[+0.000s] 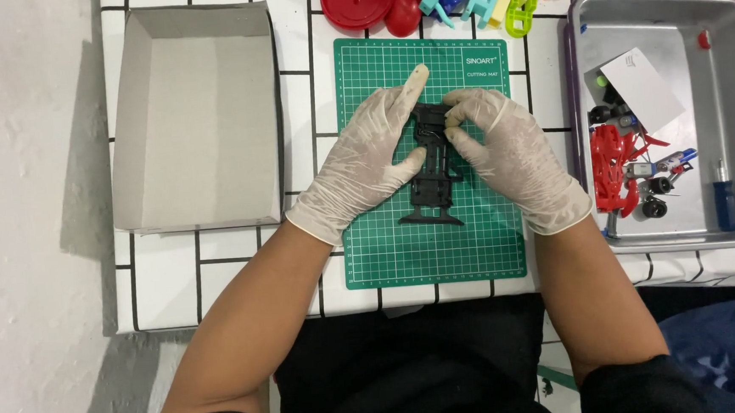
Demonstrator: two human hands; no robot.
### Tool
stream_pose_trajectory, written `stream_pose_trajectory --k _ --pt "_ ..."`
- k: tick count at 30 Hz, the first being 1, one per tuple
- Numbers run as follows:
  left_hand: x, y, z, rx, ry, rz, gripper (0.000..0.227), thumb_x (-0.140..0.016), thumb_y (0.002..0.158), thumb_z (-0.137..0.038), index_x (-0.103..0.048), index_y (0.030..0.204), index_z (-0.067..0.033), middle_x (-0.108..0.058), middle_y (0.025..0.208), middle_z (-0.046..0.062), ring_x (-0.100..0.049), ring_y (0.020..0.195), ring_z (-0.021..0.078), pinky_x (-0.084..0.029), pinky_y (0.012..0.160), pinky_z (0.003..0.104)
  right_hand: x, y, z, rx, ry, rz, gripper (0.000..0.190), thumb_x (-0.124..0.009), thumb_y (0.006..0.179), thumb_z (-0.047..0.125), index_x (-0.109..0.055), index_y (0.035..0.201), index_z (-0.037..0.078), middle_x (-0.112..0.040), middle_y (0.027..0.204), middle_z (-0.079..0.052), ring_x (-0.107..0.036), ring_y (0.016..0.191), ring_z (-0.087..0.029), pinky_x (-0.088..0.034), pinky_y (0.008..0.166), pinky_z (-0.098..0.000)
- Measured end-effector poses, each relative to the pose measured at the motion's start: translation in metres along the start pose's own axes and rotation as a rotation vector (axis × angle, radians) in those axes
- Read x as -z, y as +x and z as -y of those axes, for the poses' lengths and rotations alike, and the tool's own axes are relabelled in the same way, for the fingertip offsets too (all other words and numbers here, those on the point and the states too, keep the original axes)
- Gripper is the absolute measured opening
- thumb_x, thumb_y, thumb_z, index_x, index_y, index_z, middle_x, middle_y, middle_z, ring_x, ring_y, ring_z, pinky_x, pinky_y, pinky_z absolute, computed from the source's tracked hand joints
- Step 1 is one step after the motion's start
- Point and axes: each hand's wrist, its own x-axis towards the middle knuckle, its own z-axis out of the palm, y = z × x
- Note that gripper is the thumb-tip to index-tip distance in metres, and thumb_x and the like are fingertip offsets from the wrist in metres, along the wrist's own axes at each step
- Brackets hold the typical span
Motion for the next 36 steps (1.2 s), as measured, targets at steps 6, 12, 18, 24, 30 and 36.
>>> stream_pose_trajectory --k 6,12,18,24,30,36 --pt "0.017 -0.001 -0.015 -0.012 -0.147 -0.027 0.094 -0.069 0.098 -0.020 -0.007 0.168 -0.0227 -0.050 0.143 0.013 -0.058 0.132 0.0278 -0.038 0.123 0.046 -0.005 -0.002 -0.002 0.066 -0.086 -0.032 0.015 -0.076 0.094 0.001 -0.067 0.101 0.010 -0.070 0.122 -0.012 -0.066 0.122 -0.032 -0.051 0.104 -0.0456" --pt "0.022 -0.001 -0.020 -0.032 -0.234 -0.035 0.091 -0.069 0.097 -0.016 -0.012 0.168 -0.0217 -0.049 0.143 0.013 -0.060 0.129 0.0274 -0.045 0.118 0.044 -0.005 -0.003 -0.003 0.073 -0.086 -0.027 0.013 -0.076 0.094 0.002 -0.067 0.100 0.009 -0.070 0.123 -0.013 -0.065 0.123 -0.033 -0.051 0.105 -0.0461" --pt "0.017 -0.003 -0.016 -0.049 -0.249 -0.047 0.087 -0.068 0.097 -0.015 -0.016 0.167 -0.0212 -0.048 0.145 0.014 -0.059 0.131 0.0303 -0.046 0.117 0.044 -0.005 -0.005 -0.001 0.075 -0.083 -0.033 0.014 -0.076 0.092 0.001 -0.068 0.100 0.009 -0.071 0.123 -0.012 -0.066 0.122 -0.033 -0.051 0.104 -0.0457" --pt "0.019 -0.002 -0.018 -0.061 -0.259 -0.046 0.088 -0.068 0.095 -0.011 -0.018 0.167 -0.0214 -0.048 0.146 0.013 -0.058 0.133 0.0299 -0.044 0.118 0.043 -0.006 -0.005 -0.003 0.098 -0.081 -0.051 0.011 -0.076 0.095 0.003 -0.068 0.100 0.009 -0.071 0.124 -0.012 -0.066 0.121 -0.033 -0.051 0.104 -0.0462" --pt "0.020 -0.002 -0.020 -0.049 -0.283 -0.038 0.087 -0.069 0.095 -0.010 -0.020 0.166 -0.0214 -0.047 0.147 0.013 -0.058 0.133 0.0285 -0.044 0.119 0.043 -0.008 -0.006 -0.005 0.095 -0.080 -0.061 0.013 -0.077 0.095 0.006 -0.068 0.102 0.011 -0.071 0.124 -0.010 -0.066 0.121 -0.032 -0.051 0.104 -0.0460" --pt "0.022 -0.002 -0.022 -0.055 -0.282 -0.049 0.086 -0.068 0.095 -0.007 -0.022 0.166 -0.0190 -0.045 0.151 0.015 -0.056 0.136 0.0284 -0.044 0.119 0.041 -0.011 -0.006 -0.006 0.117 -0.101 -0.084 0.011 -0.079 0.094 0.006 -0.071 0.100 0.010 -0.071 0.122 -0.010 -0.067 0.119 -0.033 -0.052 0.102 -0.0445"
